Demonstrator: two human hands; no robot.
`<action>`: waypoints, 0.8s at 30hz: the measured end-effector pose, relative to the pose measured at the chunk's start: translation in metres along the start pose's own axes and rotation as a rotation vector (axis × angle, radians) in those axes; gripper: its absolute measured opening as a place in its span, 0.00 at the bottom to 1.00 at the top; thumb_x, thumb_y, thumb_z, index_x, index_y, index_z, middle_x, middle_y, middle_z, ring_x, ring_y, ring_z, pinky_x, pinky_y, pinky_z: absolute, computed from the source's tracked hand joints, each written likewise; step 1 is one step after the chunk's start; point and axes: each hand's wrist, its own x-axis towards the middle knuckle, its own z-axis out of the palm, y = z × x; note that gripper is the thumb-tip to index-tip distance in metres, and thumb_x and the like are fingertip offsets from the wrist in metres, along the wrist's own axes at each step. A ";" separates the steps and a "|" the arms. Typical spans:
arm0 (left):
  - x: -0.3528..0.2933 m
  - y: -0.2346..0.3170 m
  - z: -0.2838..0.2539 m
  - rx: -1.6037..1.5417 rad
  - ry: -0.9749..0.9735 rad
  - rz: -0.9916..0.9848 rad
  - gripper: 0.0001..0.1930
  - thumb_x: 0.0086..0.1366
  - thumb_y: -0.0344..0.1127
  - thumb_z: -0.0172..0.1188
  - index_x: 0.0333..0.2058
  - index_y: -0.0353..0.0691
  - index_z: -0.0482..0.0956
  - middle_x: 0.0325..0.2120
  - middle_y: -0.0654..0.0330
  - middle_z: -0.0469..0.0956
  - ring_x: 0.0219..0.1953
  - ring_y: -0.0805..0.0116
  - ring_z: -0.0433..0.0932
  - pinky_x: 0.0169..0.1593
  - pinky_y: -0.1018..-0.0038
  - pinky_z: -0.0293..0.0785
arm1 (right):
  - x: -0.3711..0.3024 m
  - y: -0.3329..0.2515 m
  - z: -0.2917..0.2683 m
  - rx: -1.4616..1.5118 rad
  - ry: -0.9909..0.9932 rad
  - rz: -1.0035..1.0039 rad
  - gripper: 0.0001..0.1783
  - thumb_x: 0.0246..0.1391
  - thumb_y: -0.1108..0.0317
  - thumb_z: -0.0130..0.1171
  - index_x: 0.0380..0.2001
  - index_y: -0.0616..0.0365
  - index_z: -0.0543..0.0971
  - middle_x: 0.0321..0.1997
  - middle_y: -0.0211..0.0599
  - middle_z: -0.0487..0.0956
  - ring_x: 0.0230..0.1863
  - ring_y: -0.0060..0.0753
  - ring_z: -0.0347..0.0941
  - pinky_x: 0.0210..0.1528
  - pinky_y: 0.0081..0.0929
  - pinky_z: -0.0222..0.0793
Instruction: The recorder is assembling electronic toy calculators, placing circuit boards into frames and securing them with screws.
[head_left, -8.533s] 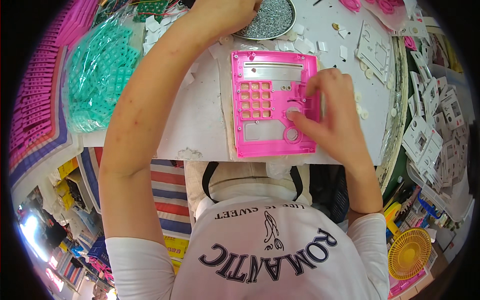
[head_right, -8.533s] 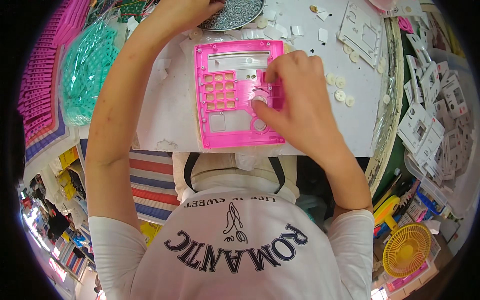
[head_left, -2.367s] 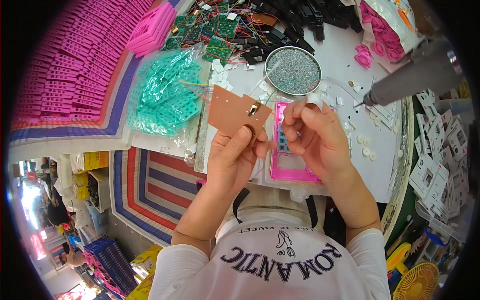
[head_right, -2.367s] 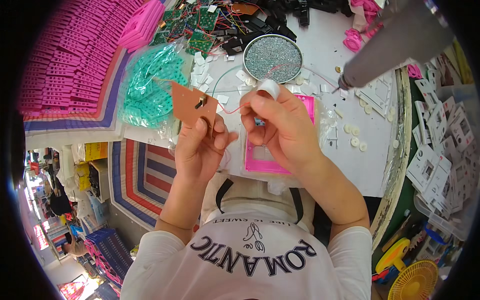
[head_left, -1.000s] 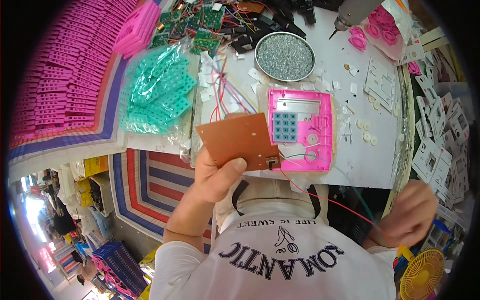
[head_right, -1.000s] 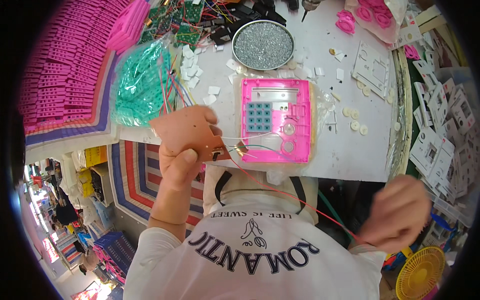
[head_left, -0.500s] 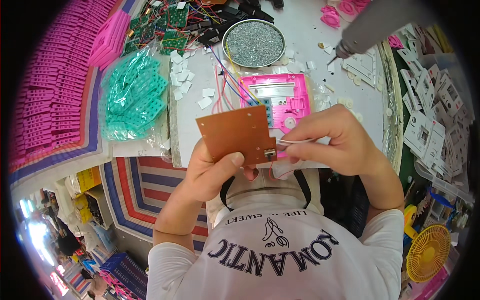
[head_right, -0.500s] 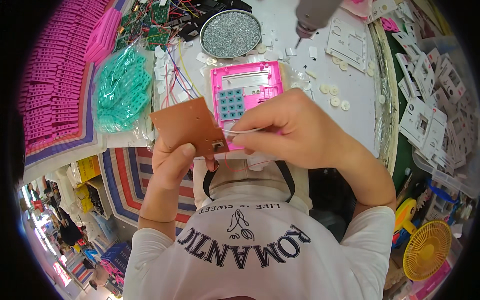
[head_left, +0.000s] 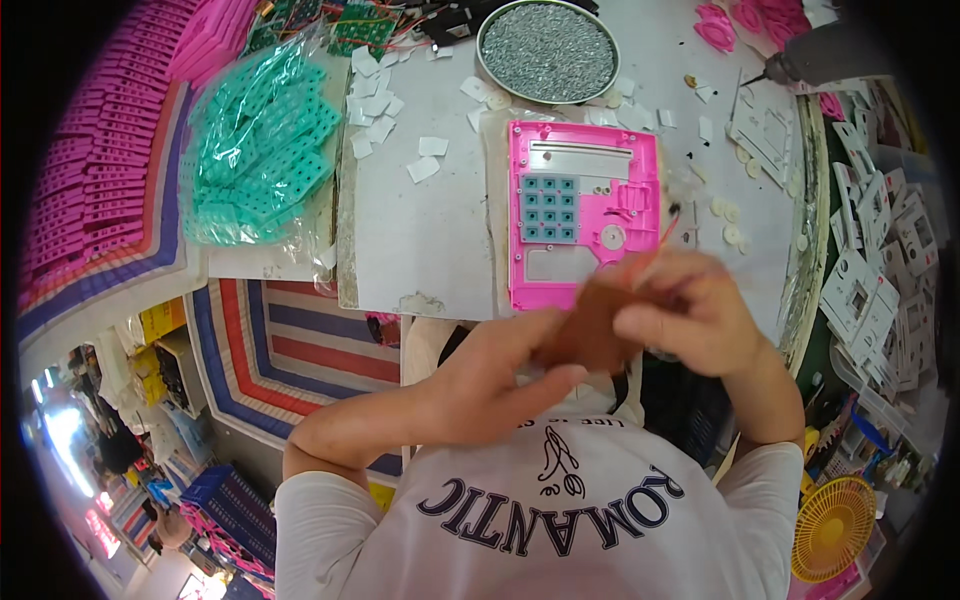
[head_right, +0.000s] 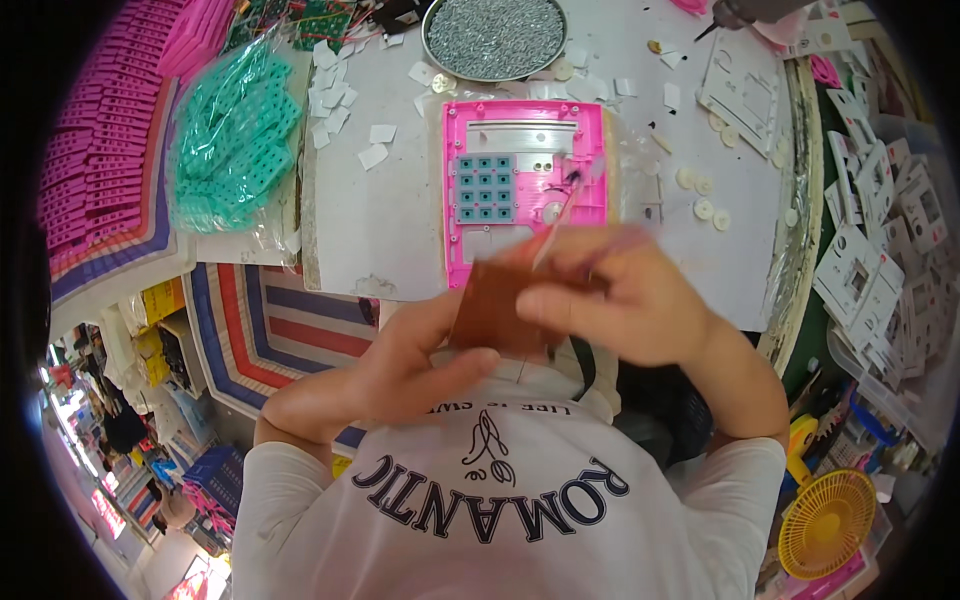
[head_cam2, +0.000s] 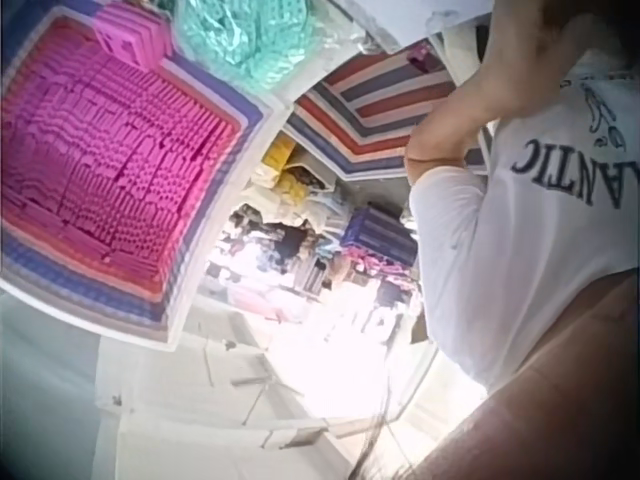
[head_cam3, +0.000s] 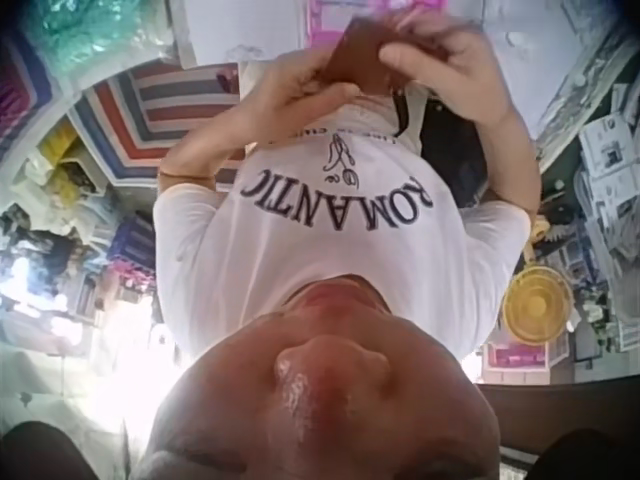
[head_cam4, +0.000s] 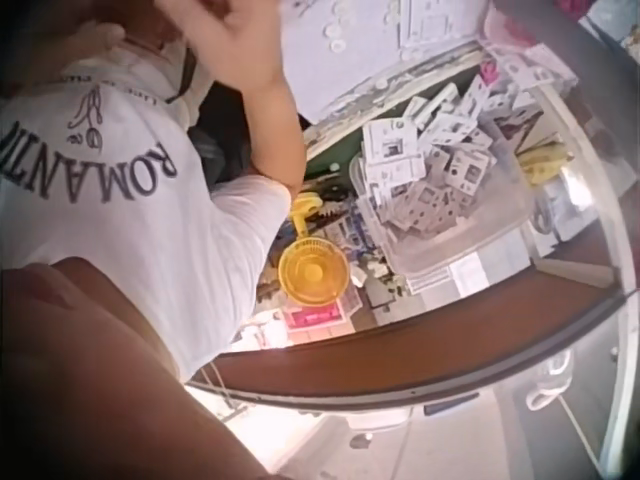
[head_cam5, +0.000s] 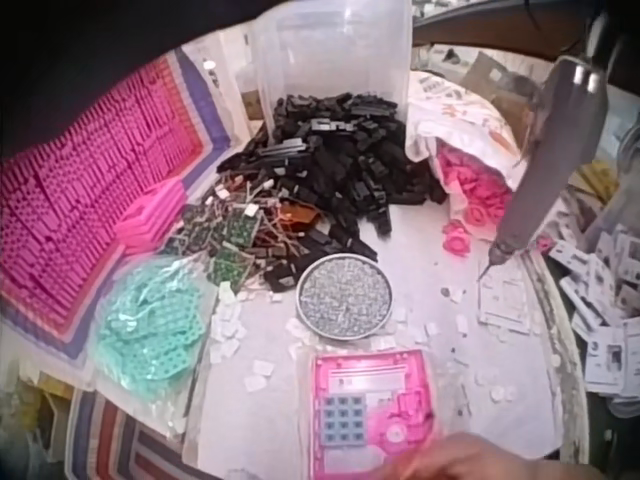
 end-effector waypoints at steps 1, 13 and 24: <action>-0.002 -0.009 0.004 -0.151 0.066 0.012 0.26 0.73 0.25 0.51 0.67 0.33 0.62 0.60 0.48 0.73 0.61 0.57 0.73 0.65 0.58 0.69 | 0.011 -0.008 -0.001 -0.060 0.032 0.005 0.13 0.63 0.71 0.62 0.49 0.63 0.80 0.43 0.37 0.84 0.40 0.20 0.78 0.40 0.23 0.75; -0.014 -0.028 0.006 -0.321 0.205 0.062 0.42 0.70 0.22 0.53 0.77 0.40 0.39 0.72 0.45 0.57 0.68 0.58 0.66 0.70 0.61 0.62 | 0.098 -0.007 -0.020 -0.904 0.116 -0.066 0.14 0.57 0.66 0.67 0.41 0.64 0.78 0.33 0.48 0.84 0.32 0.48 0.82 0.38 0.41 0.77; 0.003 0.009 -0.035 0.919 0.526 0.327 0.15 0.58 0.25 0.69 0.45 0.37 0.81 0.29 0.57 0.81 0.27 0.63 0.79 0.31 0.69 0.76 | 0.105 -0.015 -0.023 -1.051 0.125 -0.121 0.14 0.55 0.68 0.66 0.42 0.62 0.77 0.34 0.51 0.83 0.38 0.58 0.80 0.41 0.49 0.75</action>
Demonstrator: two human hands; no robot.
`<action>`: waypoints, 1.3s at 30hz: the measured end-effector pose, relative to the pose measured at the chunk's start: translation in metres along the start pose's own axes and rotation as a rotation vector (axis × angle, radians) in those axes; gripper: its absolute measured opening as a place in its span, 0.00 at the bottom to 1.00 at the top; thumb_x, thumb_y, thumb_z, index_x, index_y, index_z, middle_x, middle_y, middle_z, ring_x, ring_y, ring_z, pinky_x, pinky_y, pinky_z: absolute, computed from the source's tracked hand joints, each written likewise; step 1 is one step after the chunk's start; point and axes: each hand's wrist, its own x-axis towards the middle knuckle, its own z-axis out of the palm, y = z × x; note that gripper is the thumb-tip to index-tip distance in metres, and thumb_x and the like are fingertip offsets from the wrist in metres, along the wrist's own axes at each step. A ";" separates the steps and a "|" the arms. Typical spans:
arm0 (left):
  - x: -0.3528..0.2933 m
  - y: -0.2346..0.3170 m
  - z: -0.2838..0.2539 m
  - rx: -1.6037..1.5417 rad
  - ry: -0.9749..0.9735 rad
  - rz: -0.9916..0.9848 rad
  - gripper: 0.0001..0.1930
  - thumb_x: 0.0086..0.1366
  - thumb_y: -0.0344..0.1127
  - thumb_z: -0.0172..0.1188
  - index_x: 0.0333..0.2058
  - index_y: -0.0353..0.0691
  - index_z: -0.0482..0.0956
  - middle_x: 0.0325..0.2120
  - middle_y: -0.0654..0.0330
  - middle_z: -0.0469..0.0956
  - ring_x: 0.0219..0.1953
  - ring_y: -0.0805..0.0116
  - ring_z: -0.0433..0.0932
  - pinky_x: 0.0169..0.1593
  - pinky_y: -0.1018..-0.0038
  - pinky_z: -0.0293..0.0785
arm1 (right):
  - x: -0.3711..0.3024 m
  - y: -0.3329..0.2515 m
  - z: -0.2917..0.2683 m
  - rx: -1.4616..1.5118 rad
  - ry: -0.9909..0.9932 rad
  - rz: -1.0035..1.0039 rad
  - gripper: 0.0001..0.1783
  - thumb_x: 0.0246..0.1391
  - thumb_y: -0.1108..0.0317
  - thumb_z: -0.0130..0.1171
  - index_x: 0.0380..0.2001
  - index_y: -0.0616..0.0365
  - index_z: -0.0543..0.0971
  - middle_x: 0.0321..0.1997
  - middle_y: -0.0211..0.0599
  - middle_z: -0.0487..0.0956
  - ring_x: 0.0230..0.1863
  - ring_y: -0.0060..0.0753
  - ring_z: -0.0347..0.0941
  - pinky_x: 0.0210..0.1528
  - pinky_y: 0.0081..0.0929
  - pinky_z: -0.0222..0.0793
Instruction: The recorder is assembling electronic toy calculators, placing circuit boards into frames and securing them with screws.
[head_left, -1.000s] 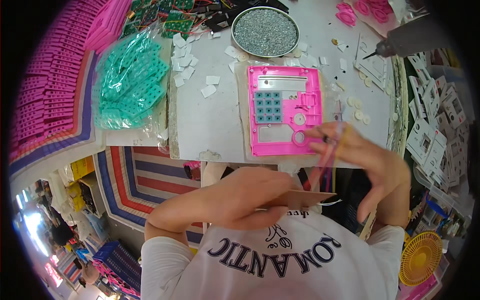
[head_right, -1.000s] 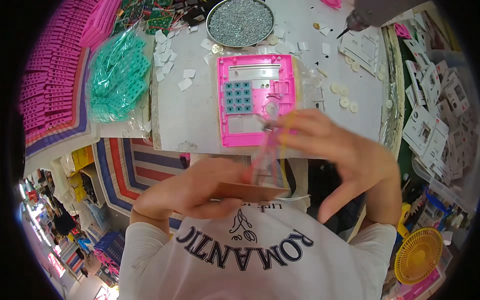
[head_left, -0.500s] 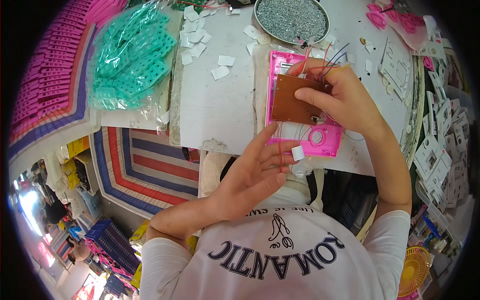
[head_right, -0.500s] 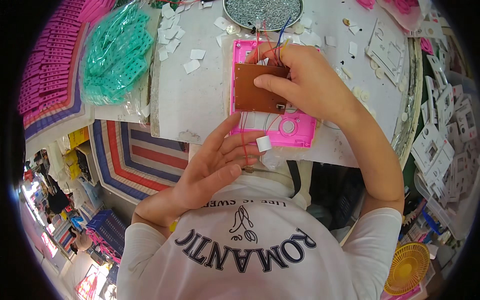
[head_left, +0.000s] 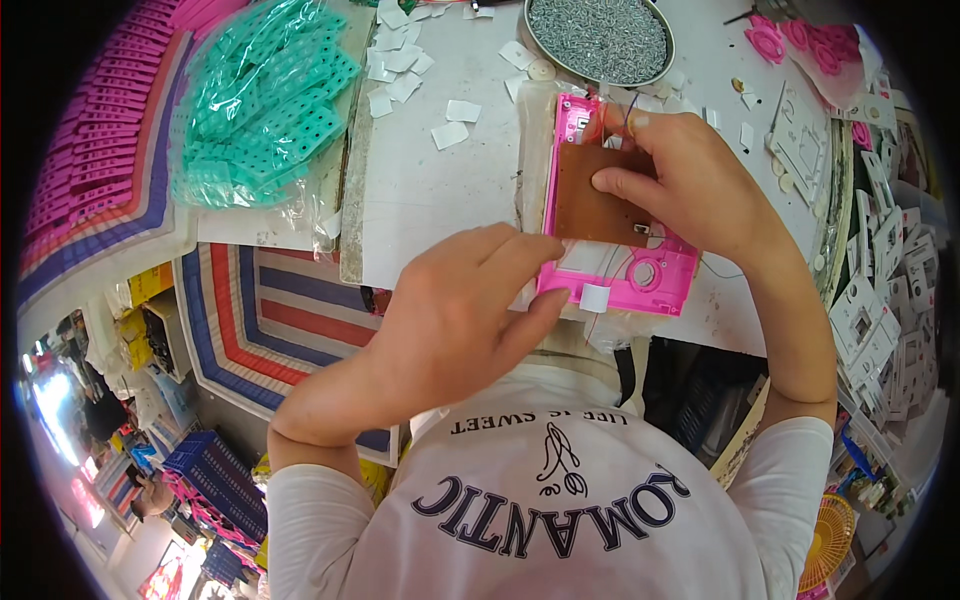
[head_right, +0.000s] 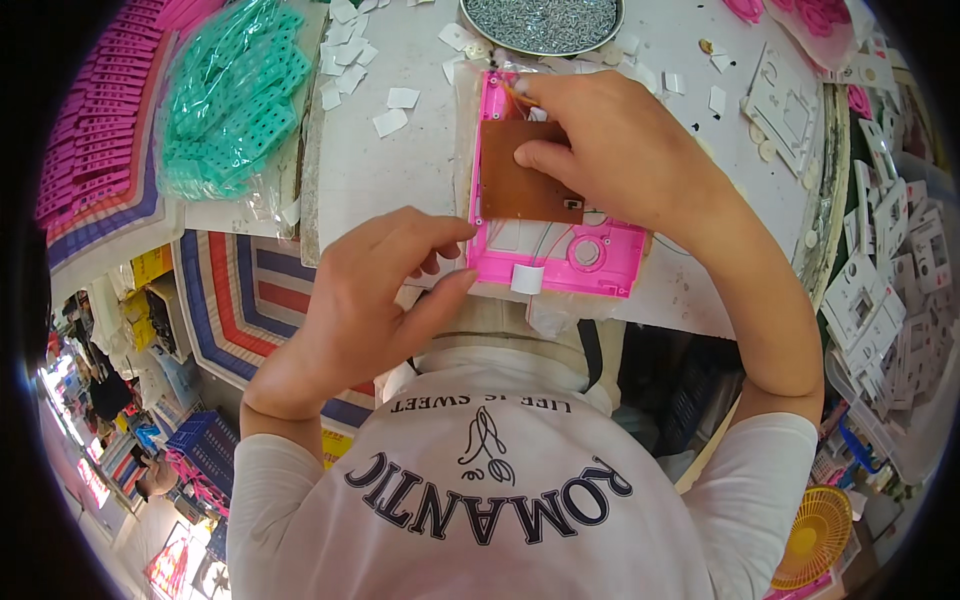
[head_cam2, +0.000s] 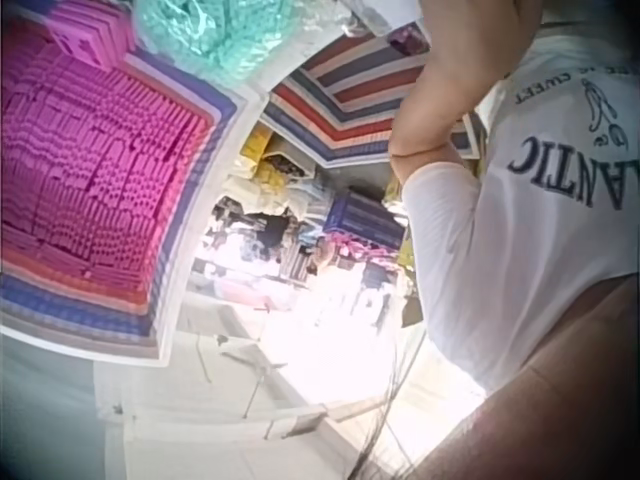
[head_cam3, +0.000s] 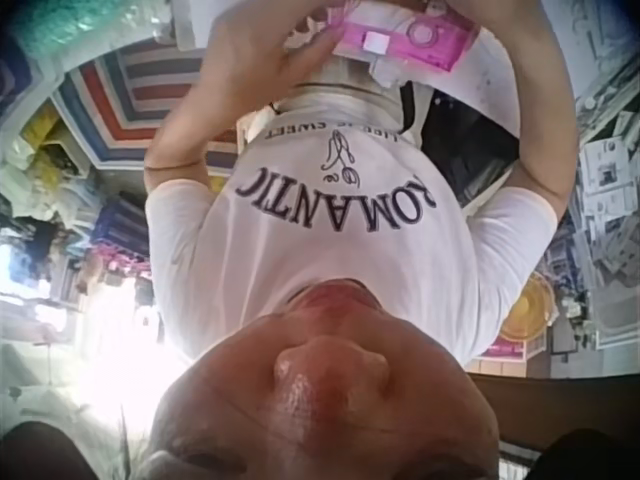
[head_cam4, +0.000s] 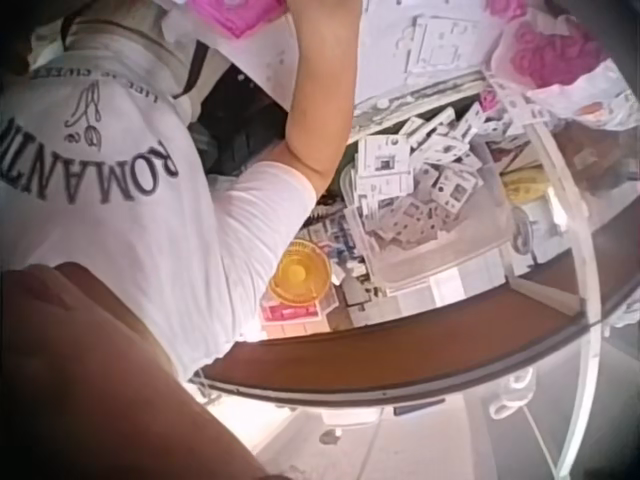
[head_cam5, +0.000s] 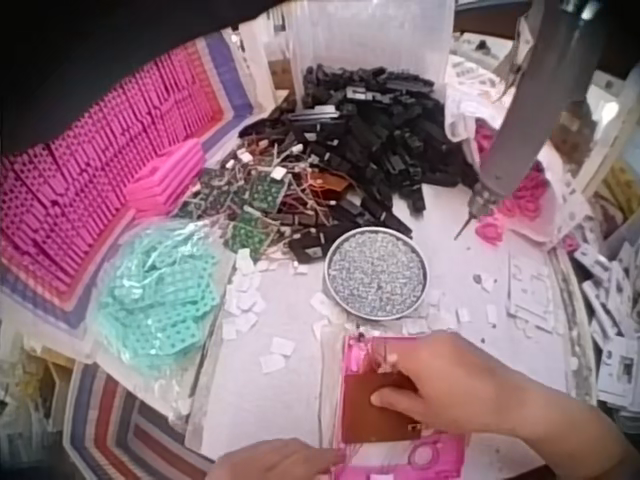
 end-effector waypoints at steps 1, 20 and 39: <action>0.002 -0.003 0.002 0.025 0.000 0.009 0.14 0.58 0.26 0.70 0.44 0.37 0.81 0.29 0.57 0.80 0.26 0.62 0.78 0.30 0.69 0.75 | 0.000 -0.001 0.001 0.005 0.006 0.001 0.15 0.55 0.68 0.66 0.43 0.62 0.77 0.34 0.51 0.83 0.38 0.58 0.80 0.41 0.49 0.75; 0.020 -0.031 0.012 0.301 -0.042 0.361 0.21 0.53 0.27 0.71 0.47 0.40 0.81 0.48 0.55 0.79 0.47 0.55 0.80 0.45 0.63 0.78 | -0.012 -0.005 0.010 -0.253 0.182 -0.128 0.19 0.53 0.67 0.70 0.45 0.63 0.77 0.27 0.47 0.80 0.28 0.50 0.78 0.33 0.41 0.71; 0.015 -0.050 0.007 0.107 0.200 0.274 0.17 0.56 0.19 0.65 0.46 0.32 0.78 0.44 0.48 0.80 0.44 0.55 0.81 0.45 0.69 0.77 | -0.006 0.019 0.006 0.403 0.049 0.124 0.09 0.59 0.71 0.67 0.38 0.64 0.79 0.27 0.27 0.79 0.27 0.15 0.72 0.30 0.20 0.69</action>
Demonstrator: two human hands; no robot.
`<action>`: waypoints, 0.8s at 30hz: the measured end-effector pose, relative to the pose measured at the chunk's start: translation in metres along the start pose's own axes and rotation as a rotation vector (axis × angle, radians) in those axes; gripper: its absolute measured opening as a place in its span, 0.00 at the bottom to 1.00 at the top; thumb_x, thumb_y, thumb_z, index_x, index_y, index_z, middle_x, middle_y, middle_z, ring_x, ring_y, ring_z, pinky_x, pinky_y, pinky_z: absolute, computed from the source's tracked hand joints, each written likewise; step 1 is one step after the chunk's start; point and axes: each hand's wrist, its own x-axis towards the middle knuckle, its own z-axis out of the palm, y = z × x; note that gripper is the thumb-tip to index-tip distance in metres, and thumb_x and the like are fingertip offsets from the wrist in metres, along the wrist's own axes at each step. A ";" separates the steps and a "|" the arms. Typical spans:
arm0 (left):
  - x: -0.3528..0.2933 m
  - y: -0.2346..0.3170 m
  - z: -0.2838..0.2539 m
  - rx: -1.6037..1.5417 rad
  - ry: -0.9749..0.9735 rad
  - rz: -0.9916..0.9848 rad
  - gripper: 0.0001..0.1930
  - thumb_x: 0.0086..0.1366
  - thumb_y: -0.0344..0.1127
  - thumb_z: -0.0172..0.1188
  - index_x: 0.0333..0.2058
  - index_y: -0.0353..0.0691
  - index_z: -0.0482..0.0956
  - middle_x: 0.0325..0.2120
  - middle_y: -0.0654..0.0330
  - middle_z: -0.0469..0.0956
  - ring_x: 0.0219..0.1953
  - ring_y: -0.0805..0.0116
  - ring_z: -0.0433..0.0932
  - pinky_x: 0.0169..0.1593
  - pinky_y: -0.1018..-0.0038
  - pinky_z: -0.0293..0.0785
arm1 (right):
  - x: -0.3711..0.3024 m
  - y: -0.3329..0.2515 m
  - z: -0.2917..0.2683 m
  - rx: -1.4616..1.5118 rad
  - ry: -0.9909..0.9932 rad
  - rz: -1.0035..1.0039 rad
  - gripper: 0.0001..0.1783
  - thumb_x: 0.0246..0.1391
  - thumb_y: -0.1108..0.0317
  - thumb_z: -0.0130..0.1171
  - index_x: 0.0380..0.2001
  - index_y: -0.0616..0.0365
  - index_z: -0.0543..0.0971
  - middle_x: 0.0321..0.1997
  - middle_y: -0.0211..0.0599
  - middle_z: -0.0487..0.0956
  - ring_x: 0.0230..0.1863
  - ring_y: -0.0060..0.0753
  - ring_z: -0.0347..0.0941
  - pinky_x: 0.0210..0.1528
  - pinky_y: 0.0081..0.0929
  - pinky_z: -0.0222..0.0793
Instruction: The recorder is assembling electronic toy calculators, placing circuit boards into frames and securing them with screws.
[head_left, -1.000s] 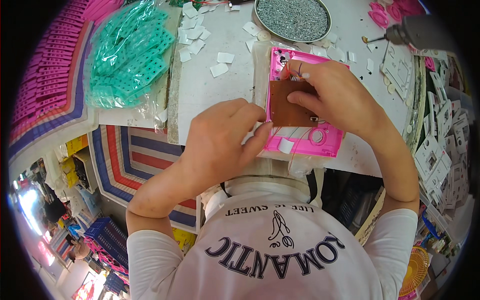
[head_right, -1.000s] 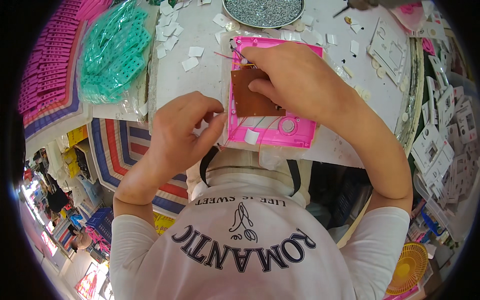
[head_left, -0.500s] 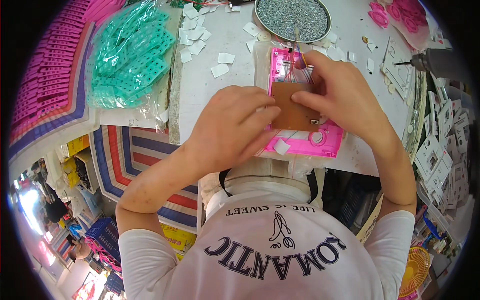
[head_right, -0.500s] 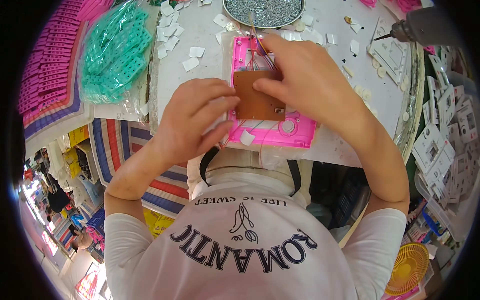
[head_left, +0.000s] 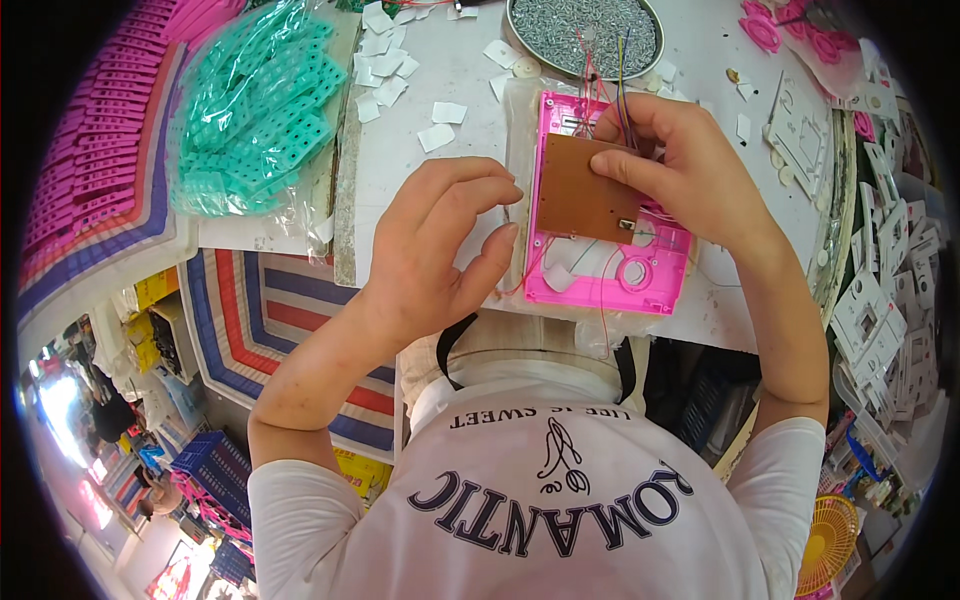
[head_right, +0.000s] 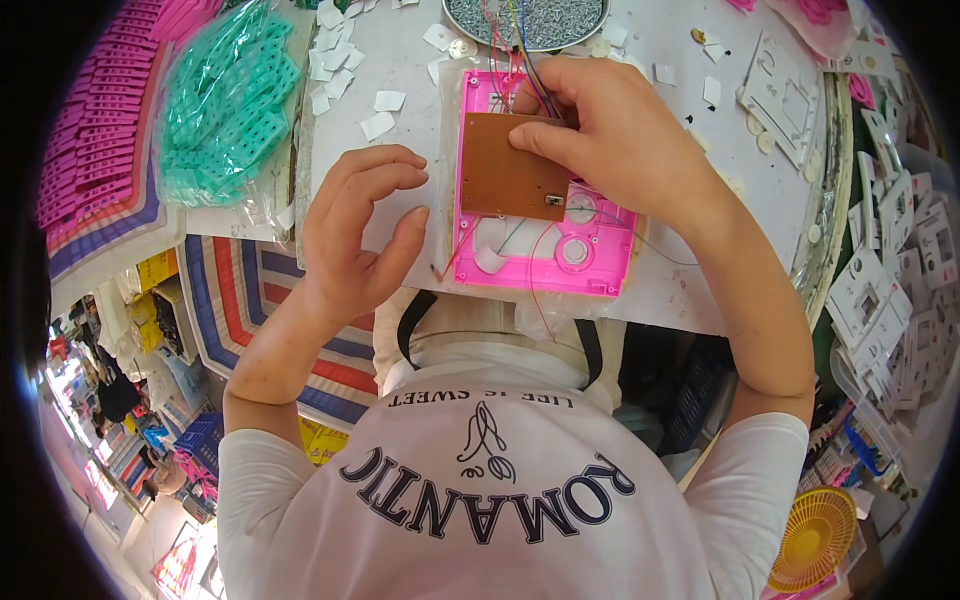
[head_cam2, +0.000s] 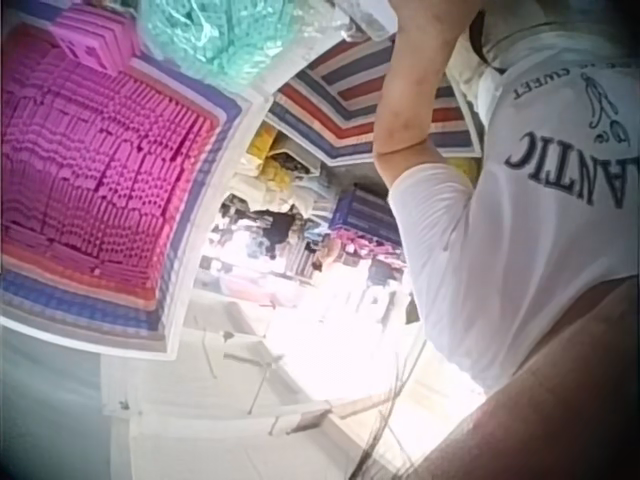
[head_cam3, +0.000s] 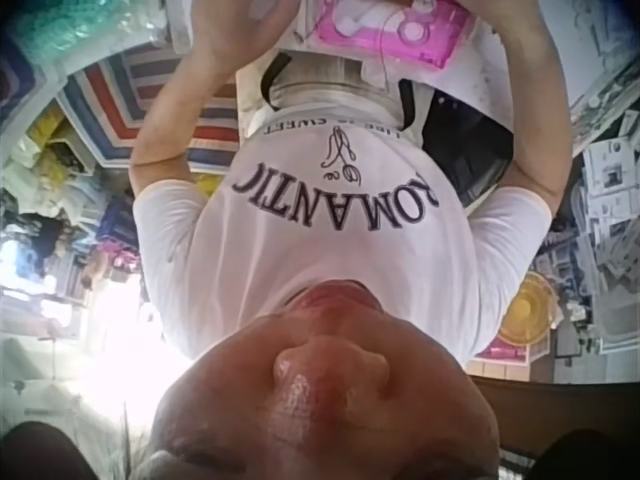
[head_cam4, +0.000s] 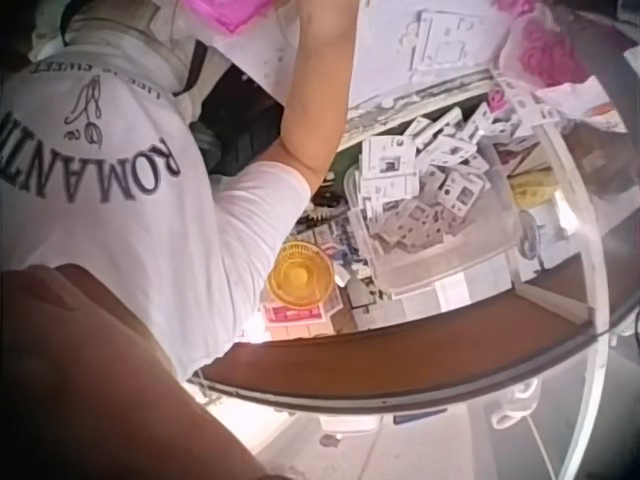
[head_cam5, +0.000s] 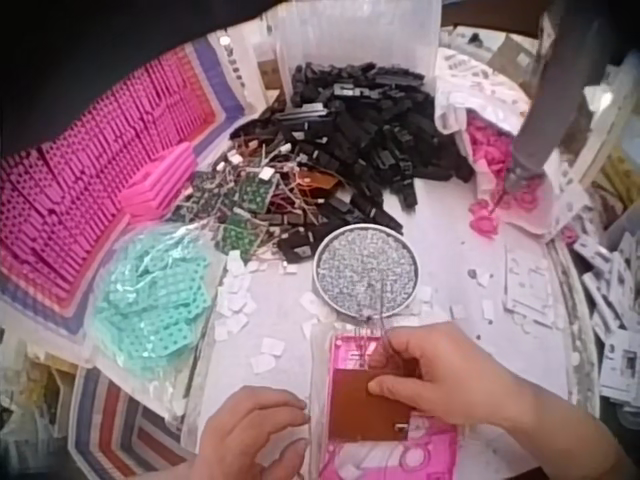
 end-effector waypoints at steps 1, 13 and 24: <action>0.000 -0.001 0.000 0.002 -0.004 0.007 0.17 0.56 0.19 0.65 0.46 0.32 0.78 0.44 0.48 0.80 0.44 0.55 0.81 0.45 0.69 0.77 | 0.000 -0.002 0.000 -0.090 0.004 -0.039 0.08 0.60 0.73 0.66 0.40 0.64 0.79 0.29 0.25 0.79 0.29 0.14 0.71 0.32 0.19 0.70; 0.009 -0.005 0.007 0.023 -0.050 0.103 0.19 0.52 0.19 0.67 0.44 0.36 0.80 0.42 0.53 0.81 0.42 0.53 0.80 0.44 0.65 0.77 | 0.002 -0.012 0.001 -0.273 0.005 -0.125 0.13 0.53 0.67 0.68 0.35 0.67 0.80 0.30 0.52 0.82 0.33 0.53 0.80 0.39 0.42 0.74; 0.013 0.004 0.001 0.277 -0.358 0.202 0.21 0.58 0.42 0.70 0.49 0.43 0.82 0.50 0.61 0.81 0.59 0.63 0.77 0.65 0.54 0.64 | -0.036 -0.023 0.007 -0.741 0.339 -0.400 0.27 0.52 0.66 0.70 0.55 0.63 0.77 0.56 0.49 0.79 0.52 0.46 0.77 0.49 0.41 0.74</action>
